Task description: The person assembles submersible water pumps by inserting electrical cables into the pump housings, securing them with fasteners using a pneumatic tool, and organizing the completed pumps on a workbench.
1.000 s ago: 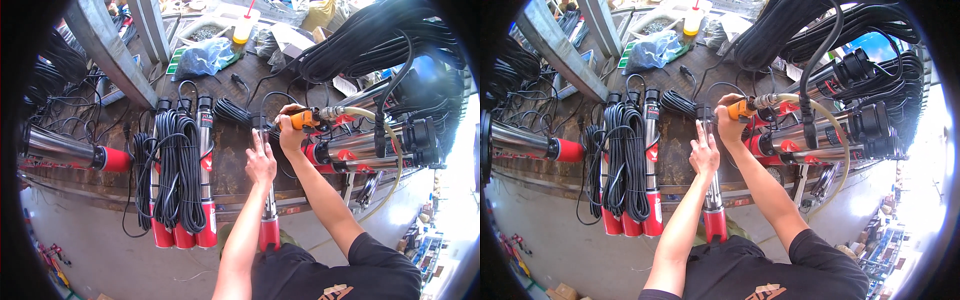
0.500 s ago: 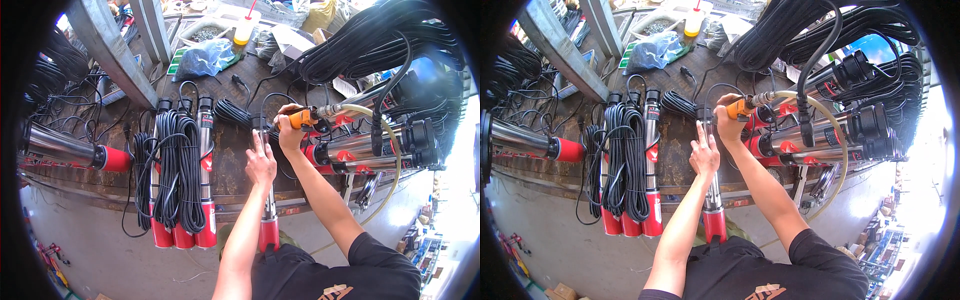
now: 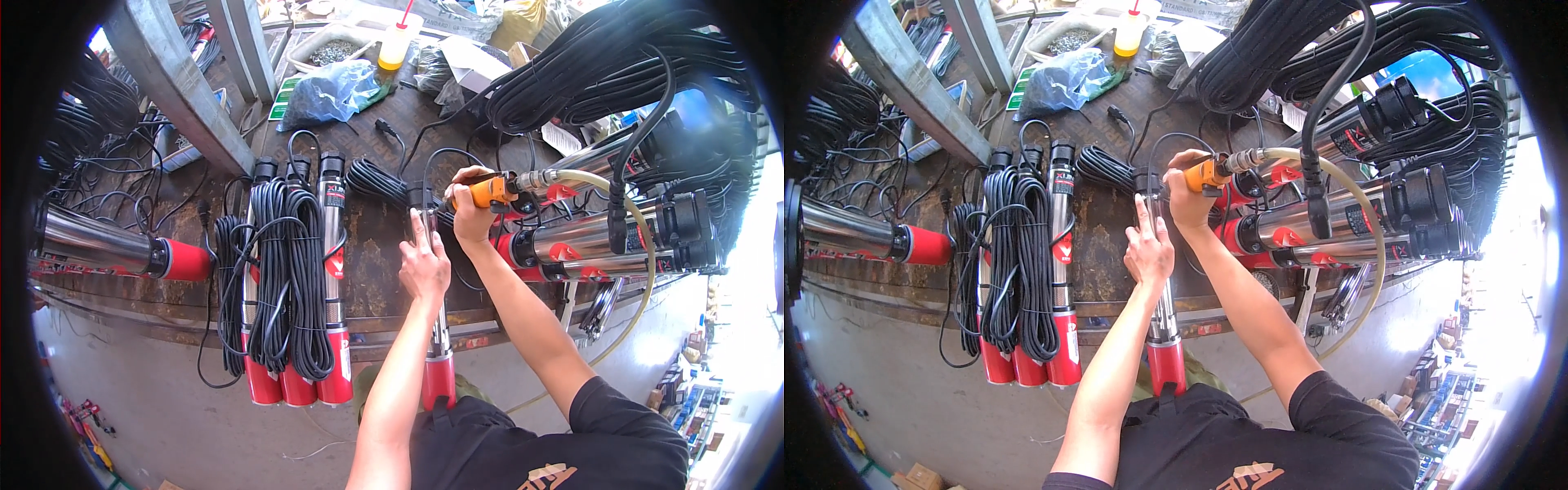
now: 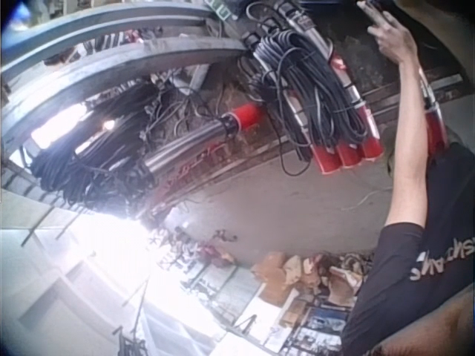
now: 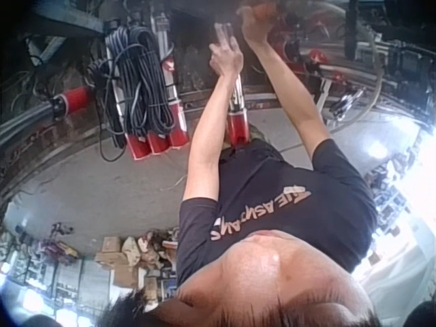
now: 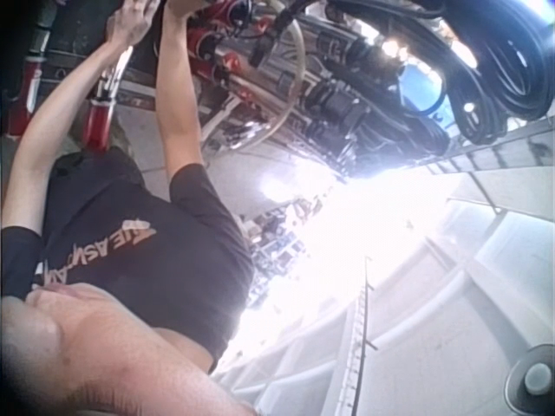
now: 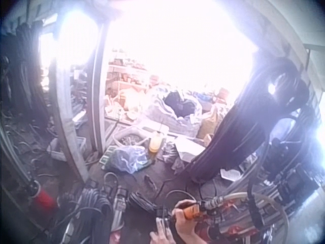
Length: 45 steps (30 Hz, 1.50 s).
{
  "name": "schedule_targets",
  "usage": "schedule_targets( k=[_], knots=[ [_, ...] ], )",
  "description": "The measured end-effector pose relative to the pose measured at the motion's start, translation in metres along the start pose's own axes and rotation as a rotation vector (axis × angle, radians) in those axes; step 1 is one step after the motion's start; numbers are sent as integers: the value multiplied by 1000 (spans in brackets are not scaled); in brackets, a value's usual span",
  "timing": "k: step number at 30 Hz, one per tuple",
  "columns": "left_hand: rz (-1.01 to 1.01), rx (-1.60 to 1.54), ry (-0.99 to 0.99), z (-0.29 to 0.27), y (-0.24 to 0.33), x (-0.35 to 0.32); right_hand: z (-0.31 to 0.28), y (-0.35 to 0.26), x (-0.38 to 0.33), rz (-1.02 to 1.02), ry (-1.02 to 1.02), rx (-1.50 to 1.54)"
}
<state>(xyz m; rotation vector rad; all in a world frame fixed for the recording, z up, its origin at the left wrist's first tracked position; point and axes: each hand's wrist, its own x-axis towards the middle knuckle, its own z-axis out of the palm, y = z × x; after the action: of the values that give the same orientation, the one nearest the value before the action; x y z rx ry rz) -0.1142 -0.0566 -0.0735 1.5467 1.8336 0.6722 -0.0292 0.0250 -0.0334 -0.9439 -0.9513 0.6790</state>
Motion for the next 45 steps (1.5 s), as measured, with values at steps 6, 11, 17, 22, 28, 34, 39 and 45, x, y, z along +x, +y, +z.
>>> schedule_targets(
  k=[6,11,17,22,28,34,39,45],
  knots=[
    [0,15,6,2,0,0,2,1,-1,-1,15,12],
    [-47,-24,-73,-4,3,1,4,-4,-3,4,16,-44],
    [-55,-24,-87,-3,3,1,-2,5,-1,-6,12,-29],
    [-58,-19,-80,-1,3,2,-1,2,-1,-9,-38,-79],
    [-63,0,-78,0,5,1,2,4,-1,-25,-53,-106],
    [-53,1,-56,4,3,0,-3,8,-1,-14,14,-100],
    [-33,-13,-9,7,7,-1,-1,9,1,-49,32,-95],
    [-36,13,-8,9,7,-1,-4,12,3,-46,47,-70]
  ],
)
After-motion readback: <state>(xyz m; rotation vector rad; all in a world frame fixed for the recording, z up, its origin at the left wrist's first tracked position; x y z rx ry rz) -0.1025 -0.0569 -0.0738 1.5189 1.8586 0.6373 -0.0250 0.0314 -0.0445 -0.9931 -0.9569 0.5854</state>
